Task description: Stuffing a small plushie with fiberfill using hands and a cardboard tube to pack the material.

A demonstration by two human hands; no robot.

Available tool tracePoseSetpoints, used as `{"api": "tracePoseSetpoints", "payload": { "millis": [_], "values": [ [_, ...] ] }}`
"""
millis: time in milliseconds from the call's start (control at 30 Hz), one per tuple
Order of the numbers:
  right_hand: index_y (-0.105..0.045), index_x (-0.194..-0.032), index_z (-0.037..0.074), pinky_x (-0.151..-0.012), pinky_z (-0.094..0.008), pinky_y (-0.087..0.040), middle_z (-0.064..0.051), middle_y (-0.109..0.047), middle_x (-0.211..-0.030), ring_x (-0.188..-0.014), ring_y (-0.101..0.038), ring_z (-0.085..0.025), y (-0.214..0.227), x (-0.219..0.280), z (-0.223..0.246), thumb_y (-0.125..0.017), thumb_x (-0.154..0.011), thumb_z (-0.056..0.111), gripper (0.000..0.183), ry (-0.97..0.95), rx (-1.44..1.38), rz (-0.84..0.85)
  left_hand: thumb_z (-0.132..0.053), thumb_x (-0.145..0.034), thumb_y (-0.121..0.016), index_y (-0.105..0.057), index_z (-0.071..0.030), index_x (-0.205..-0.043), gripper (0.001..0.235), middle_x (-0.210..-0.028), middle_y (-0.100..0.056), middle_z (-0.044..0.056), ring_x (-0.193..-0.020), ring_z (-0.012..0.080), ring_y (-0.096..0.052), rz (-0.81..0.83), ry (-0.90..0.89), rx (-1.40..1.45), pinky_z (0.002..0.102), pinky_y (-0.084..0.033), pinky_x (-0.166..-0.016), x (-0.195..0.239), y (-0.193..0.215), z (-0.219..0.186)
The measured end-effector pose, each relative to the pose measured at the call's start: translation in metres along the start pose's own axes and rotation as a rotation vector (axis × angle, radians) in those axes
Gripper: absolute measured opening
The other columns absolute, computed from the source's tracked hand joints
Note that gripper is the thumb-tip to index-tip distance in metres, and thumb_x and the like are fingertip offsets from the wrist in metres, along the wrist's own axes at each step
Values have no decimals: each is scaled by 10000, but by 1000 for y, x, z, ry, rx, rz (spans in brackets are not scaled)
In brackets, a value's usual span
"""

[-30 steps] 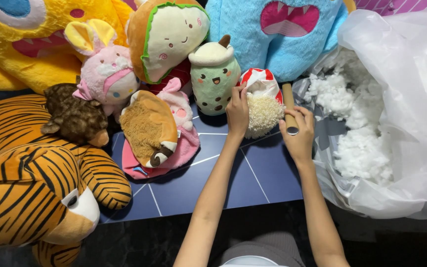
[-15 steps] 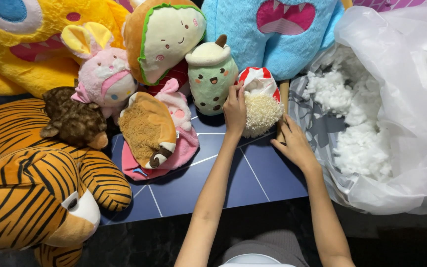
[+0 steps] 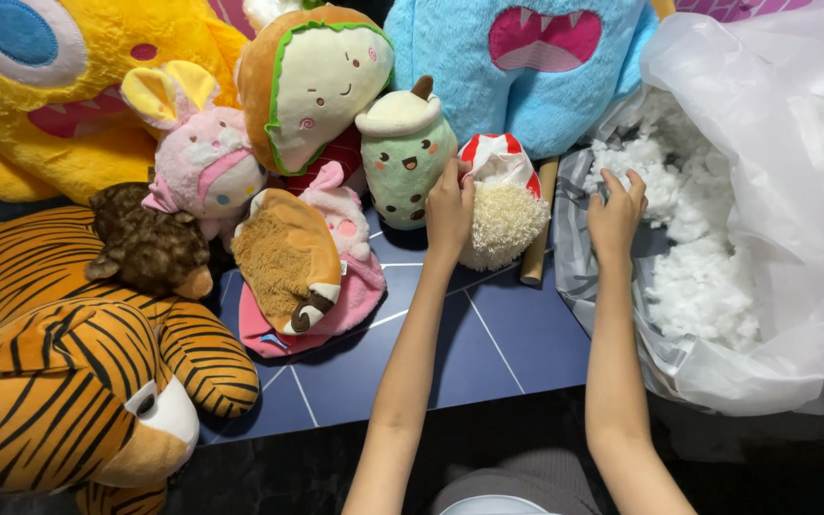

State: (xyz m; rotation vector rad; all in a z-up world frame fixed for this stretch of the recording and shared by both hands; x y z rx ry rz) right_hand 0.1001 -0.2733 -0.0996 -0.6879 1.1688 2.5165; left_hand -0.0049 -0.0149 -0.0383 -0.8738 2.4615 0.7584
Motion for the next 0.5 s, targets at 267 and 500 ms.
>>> {"api": "tracePoseSetpoints", "payload": {
  "millis": [267,500],
  "values": [
    [-779,-1075,135,-892,-451,-525,-82,-610,-1013,-957,-684,-331,-70,-42,-68,-810,-833,73,252,-12,59,-29,-88,-959,-561,-513,-242,-974,161,-928,-676,22,-861,332,-737,237,-225,-253,461,-597,-745,-31,20,-6],
    [-757,-855,196,-717,-379,-569,-28,-662,-811,-750,-701,-266,-40,-38,-32,-725,-847,37,162,-96,-39,-229,-91,-924,-613,-594,-238,-1026,180,-943,-644,31,-823,345,-730,307,-280,-270,468,-591,-703,-42,12,10]
  ]
}}
Point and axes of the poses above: each hand's wrist, its own x-axis away from the middle knuckle, its own y-axis out of the back of the hand, z = x × y, the point moved 1 cm from there along -x, towards the middle knuckle
